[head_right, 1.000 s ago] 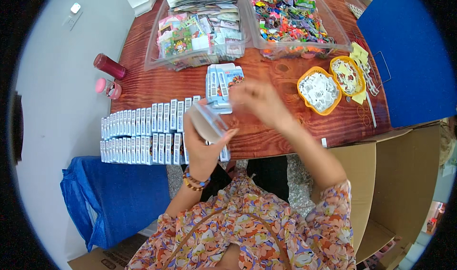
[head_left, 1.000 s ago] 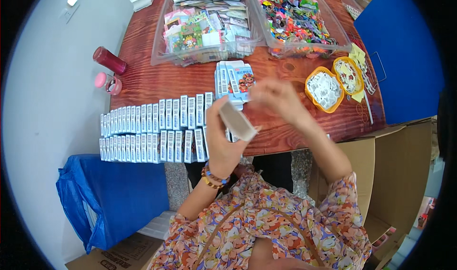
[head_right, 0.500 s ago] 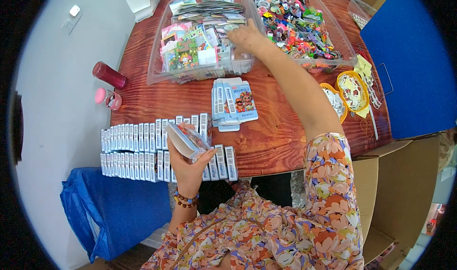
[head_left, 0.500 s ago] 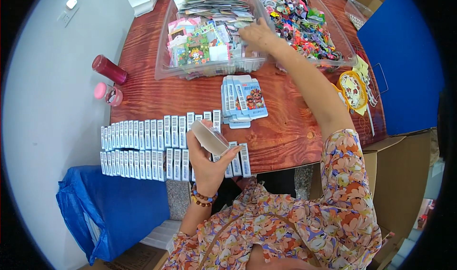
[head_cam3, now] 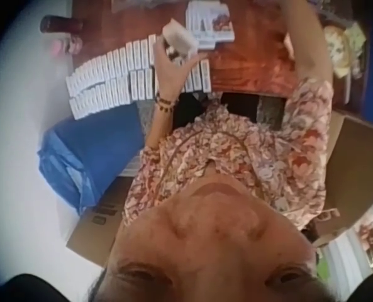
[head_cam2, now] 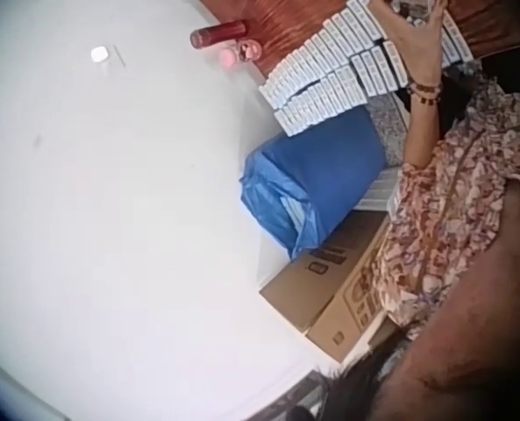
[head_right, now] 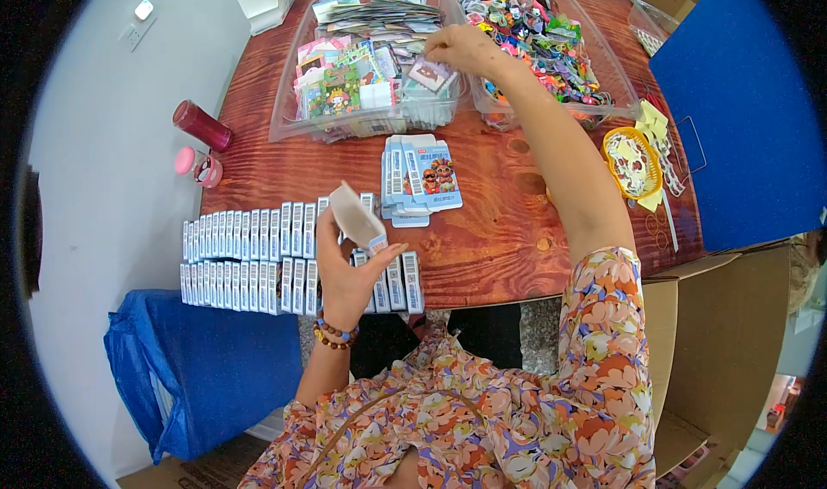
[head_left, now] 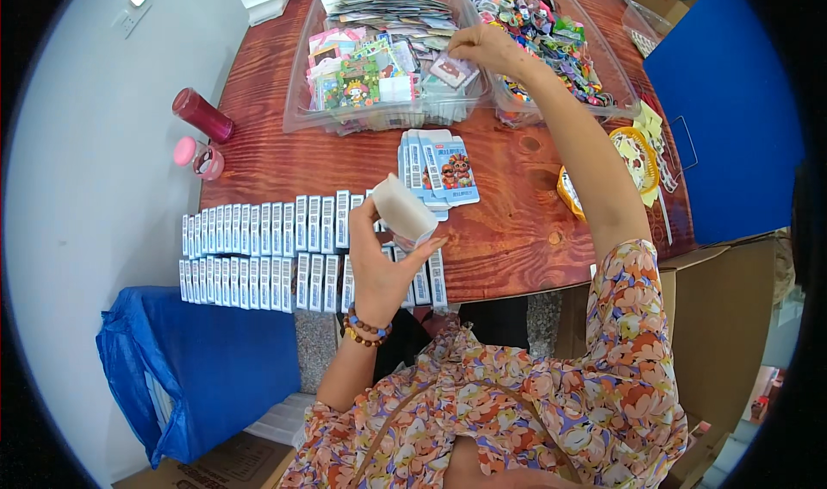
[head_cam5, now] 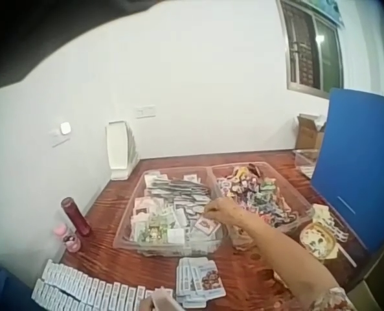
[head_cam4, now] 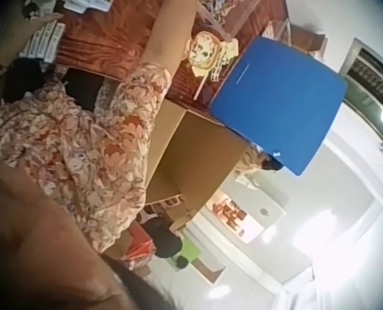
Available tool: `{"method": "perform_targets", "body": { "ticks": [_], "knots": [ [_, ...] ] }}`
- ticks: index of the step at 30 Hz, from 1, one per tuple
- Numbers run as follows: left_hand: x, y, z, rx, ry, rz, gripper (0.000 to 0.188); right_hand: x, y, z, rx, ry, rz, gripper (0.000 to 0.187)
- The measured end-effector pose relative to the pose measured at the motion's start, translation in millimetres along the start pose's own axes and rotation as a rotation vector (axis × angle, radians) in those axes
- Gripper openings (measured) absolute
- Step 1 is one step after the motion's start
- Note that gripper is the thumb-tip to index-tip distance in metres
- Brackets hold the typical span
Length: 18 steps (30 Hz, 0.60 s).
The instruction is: Packing small colorful items into white jars and then placing the jars into small cardboard boxes.
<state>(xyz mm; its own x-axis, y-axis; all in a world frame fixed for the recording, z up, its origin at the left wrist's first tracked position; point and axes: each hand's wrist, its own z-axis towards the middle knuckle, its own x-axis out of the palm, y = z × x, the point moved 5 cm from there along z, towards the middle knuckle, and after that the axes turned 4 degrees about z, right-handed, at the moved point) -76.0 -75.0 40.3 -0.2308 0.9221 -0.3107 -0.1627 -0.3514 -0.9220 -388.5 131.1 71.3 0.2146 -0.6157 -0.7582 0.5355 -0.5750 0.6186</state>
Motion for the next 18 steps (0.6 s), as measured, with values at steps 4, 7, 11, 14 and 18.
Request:
{"method": "perform_targets", "body": {
  "ticks": [4,7,11,14,18],
  "knots": [
    [3,-6,8,0.104,-0.007,0.204,0.084,-32,27,-12,-0.113,-0.111,0.036,0.02],
    [11,-13,11,0.13,0.013,0.216,0.082,-36,31,-19,-0.143,-0.167,-0.127,0.021],
    [21,-15,5,0.15,0.007,0.201,0.08,-17,32,-24,-0.015,-0.231,-0.206,0.023],
    [23,-11,3,0.151,0.011,0.217,0.079,-14,10,-29,0.01,-0.287,-0.156,0.023],
    [24,-17,4,0.148,0.022,0.256,0.079,-43,22,-58,-0.073,-0.351,0.156,0.02]
  ]
}}
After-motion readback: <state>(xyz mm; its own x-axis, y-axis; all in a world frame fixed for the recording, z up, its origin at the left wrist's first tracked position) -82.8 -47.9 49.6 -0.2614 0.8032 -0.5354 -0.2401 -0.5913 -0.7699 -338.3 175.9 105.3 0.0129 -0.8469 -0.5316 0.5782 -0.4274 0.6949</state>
